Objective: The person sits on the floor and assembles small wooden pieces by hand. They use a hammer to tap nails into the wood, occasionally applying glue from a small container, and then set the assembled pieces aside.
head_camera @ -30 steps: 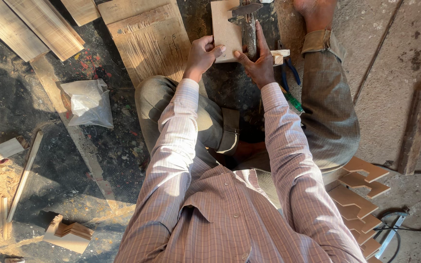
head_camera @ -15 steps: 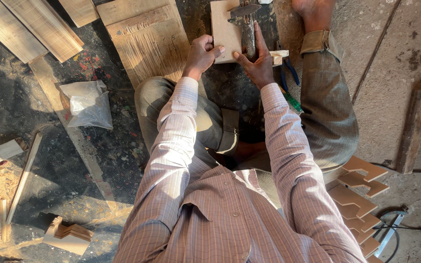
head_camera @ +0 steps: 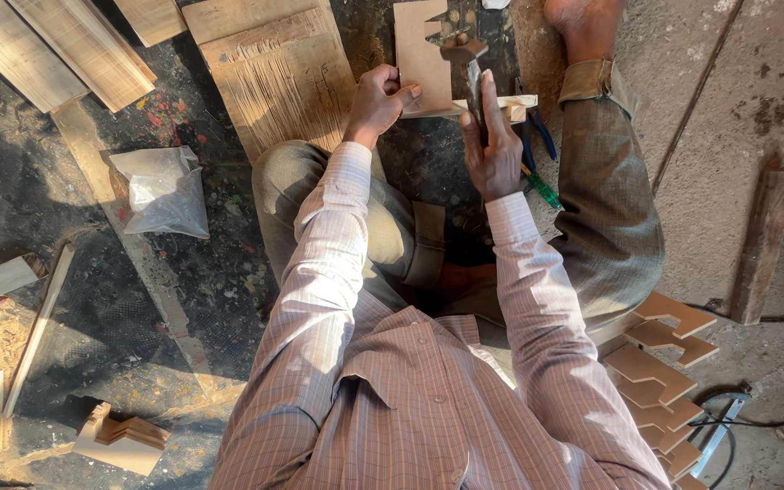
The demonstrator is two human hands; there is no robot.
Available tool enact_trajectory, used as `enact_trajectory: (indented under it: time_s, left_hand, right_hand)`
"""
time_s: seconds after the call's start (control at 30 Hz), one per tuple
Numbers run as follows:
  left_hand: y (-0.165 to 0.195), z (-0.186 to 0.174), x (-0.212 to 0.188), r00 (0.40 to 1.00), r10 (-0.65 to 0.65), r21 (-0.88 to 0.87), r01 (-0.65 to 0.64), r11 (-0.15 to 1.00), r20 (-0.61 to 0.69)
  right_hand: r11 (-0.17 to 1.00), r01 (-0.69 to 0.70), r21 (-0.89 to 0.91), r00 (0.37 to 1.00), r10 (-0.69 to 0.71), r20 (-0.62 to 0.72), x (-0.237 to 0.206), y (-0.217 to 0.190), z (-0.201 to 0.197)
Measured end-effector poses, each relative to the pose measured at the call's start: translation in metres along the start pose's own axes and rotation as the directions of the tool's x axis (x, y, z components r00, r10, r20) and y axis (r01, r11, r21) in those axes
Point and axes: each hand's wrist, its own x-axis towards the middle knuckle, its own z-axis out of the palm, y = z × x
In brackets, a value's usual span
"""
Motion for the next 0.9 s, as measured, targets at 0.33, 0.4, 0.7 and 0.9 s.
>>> enact_trajectory:
  time_s: [0.33, 0.4, 0.7, 0.9]
  left_hand:
    - [-0.015, -0.003, 0.005, 0.999, 0.022, 0.140, -0.018, 0.990, -0.024]
    - [-0.014, -0.003, 0.004, 0.999, 0.018, 0.223, -0.012, 0.975, -0.027]
    - [-0.017, -0.002, 0.004, 0.999, 0.043, 0.124, -0.040, 0.991, -0.020]
    - [-0.019, -0.006, 0.005, 0.999, 0.052, 0.187, -0.051, 0.981, 0.000]
  right_hand:
    - [0.866, -0.030, -0.500, 0.914, 0.227, 0.337, -0.022, -0.054, -0.025]
    - [0.903, 0.005, -0.431, 0.958, 0.120, 0.262, -0.023, -0.056, -0.030]
    - [0.924, 0.045, -0.380, 0.965, 0.058, 0.256, -0.026, -0.059, -0.029]
    - [0.980, 0.077, -0.183, 0.995, -0.065, 0.072, -0.033, -0.054, -0.025]
